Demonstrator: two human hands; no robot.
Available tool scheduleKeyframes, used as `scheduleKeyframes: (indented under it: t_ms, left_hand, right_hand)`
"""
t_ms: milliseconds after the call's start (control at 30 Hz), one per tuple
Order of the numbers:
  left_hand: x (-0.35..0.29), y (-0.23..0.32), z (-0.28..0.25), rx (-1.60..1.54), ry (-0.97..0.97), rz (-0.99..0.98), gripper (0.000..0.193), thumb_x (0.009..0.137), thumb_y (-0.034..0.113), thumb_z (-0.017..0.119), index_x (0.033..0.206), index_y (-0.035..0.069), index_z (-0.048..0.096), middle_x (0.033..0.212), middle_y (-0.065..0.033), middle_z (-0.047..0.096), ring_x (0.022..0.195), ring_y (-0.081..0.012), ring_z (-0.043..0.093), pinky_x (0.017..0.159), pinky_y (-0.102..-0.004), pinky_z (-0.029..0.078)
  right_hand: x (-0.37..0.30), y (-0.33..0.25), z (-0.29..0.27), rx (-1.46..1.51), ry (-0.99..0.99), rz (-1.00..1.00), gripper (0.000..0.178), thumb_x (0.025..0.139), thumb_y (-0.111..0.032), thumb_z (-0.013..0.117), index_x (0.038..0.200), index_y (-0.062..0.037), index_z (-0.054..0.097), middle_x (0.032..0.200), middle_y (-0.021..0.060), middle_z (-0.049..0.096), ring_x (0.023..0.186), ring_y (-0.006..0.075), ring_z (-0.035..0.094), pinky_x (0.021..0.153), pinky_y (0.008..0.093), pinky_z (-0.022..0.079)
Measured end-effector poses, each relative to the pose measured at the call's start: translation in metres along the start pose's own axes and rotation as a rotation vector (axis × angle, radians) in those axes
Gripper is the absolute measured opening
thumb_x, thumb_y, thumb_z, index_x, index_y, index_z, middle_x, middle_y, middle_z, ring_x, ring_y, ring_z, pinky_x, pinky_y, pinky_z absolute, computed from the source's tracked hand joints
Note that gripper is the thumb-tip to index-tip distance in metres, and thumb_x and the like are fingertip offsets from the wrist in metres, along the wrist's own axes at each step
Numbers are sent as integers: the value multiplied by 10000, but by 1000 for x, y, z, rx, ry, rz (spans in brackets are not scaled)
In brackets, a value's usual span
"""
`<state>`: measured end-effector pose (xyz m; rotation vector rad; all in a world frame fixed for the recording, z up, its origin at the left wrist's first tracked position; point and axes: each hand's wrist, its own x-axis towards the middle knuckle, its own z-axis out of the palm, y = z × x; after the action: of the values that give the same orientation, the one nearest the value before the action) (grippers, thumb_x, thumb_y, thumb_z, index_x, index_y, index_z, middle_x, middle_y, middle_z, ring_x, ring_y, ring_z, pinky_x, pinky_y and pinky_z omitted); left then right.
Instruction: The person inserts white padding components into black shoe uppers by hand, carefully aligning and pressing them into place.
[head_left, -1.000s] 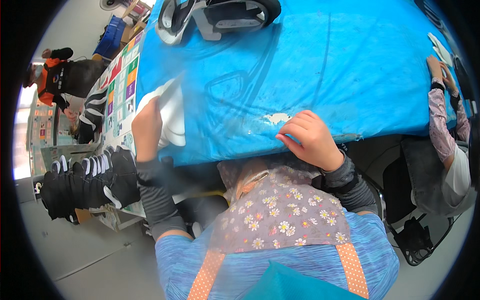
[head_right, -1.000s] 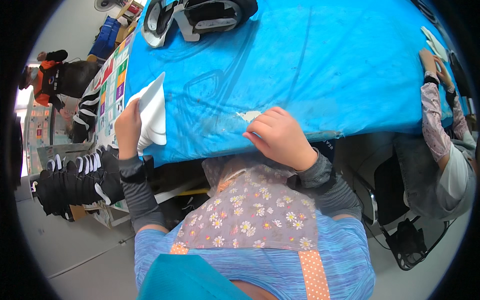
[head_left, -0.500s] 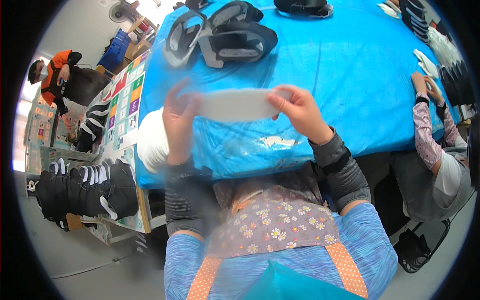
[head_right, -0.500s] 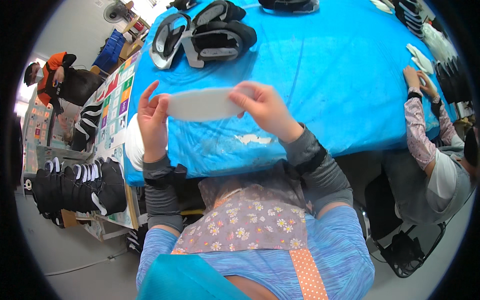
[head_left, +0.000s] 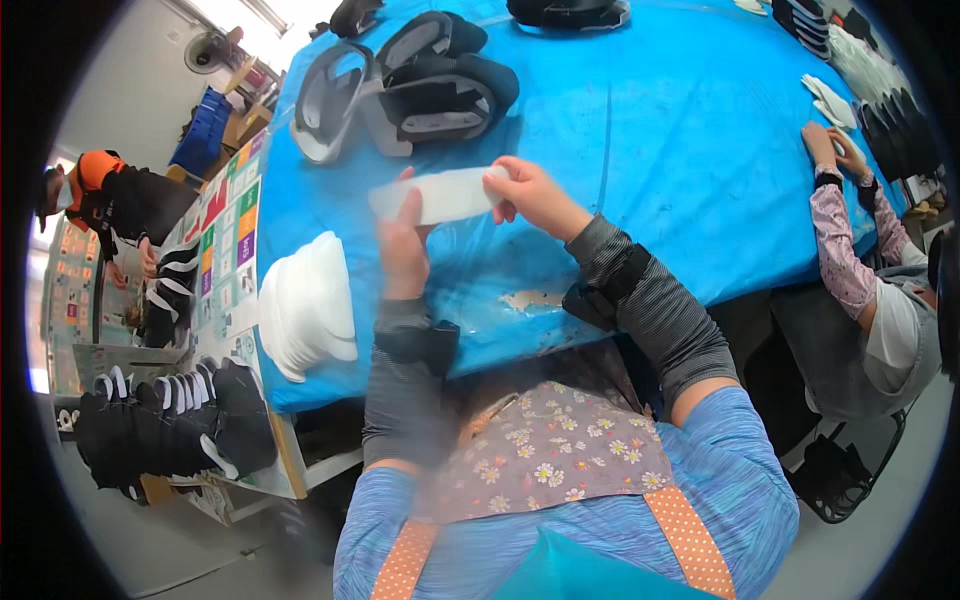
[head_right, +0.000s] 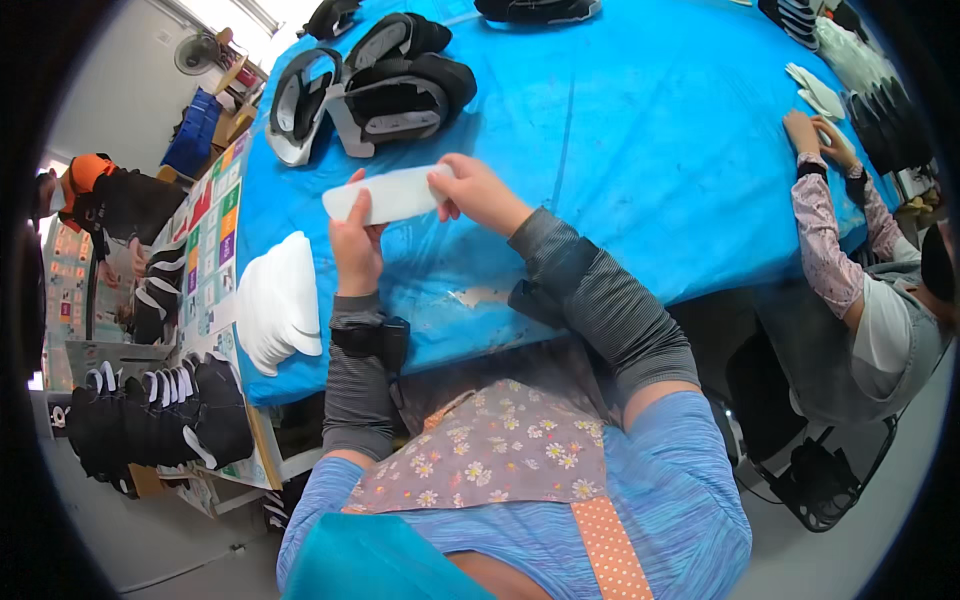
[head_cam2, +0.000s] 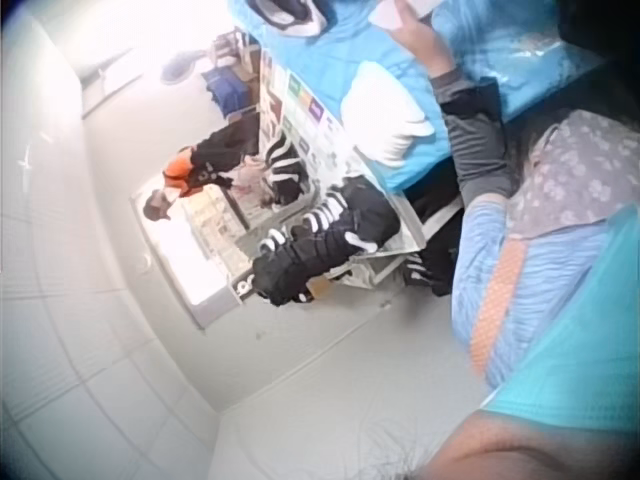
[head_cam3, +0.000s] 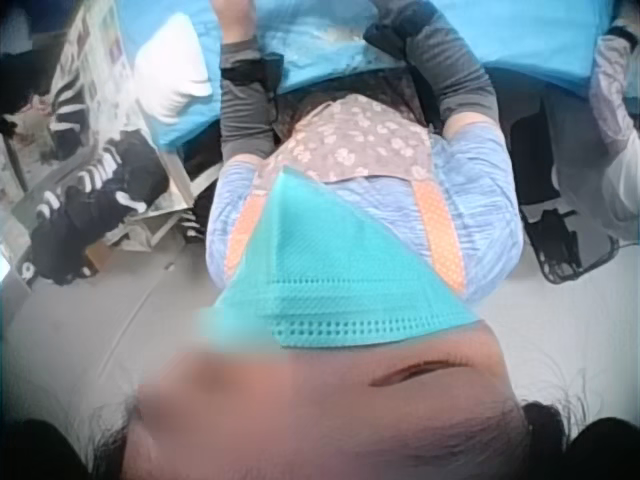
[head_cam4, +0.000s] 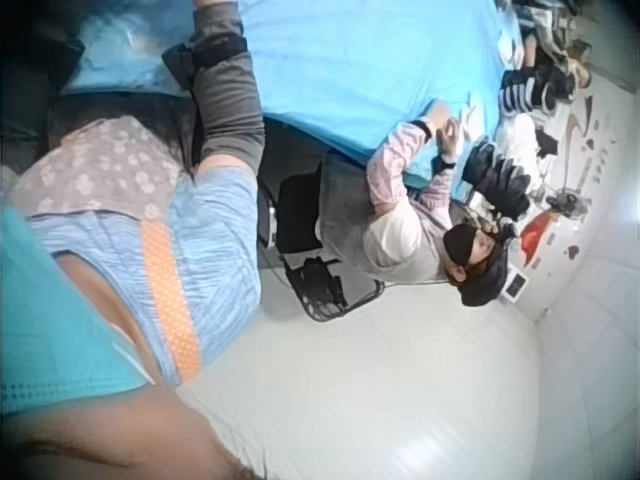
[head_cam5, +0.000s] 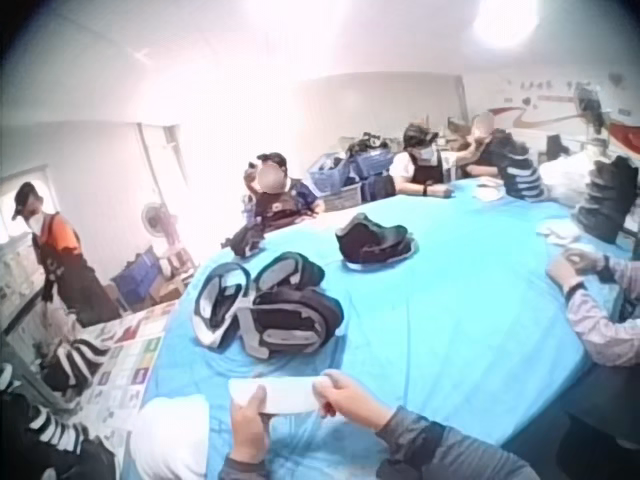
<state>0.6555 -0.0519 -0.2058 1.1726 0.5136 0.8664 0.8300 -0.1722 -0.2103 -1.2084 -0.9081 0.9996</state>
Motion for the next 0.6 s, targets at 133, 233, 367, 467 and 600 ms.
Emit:
scheduleKeyframes:
  t_ms: [133,233,367,467,600]
  left_hand:
    - [1,-7,-8,-281,37,-17,410,1072,383,482,1312,57,546,1179,-103,668,1092,-210,663,917,-360,563]
    - [-1,-13,-19,-499,-26,-103,421,1067,482,455,1184,103,596,1127,-48,681,1057,-200,671,926,-363,552]
    - [-7,-13,-14,-694,-179,-307,447,1059,533,438,925,150,624,922,-3,694,961,-195,682,907,-324,542]
    - [-7,-19,-18,-715,-262,-417,511,1058,556,422,735,169,508,723,8,617,709,-134,563,680,-307,460]
    - [-5,-18,-26,-792,-421,-532,563,1063,555,409,636,190,393,546,32,465,544,-118,430,533,-280,344]
  right_hand:
    - [-6,-19,2,200,-191,-16,276,1045,-325,561,1061,-51,591,791,30,663,714,119,655,665,267,490]
    - [-9,-20,1,173,-281,-27,275,1040,-324,574,1081,-53,601,841,38,666,734,126,655,679,271,495]
    - [-3,-10,-12,-76,-284,-21,361,981,-319,664,1207,-46,597,1027,72,669,847,127,640,766,277,506]
    - [-7,-8,-5,-90,-281,-185,561,890,-322,760,1334,-54,549,1217,81,621,1035,138,589,912,315,493]
    - [-11,-13,3,-250,-400,-183,1060,728,-321,866,1590,-112,285,1618,107,322,1487,222,310,1220,438,261]
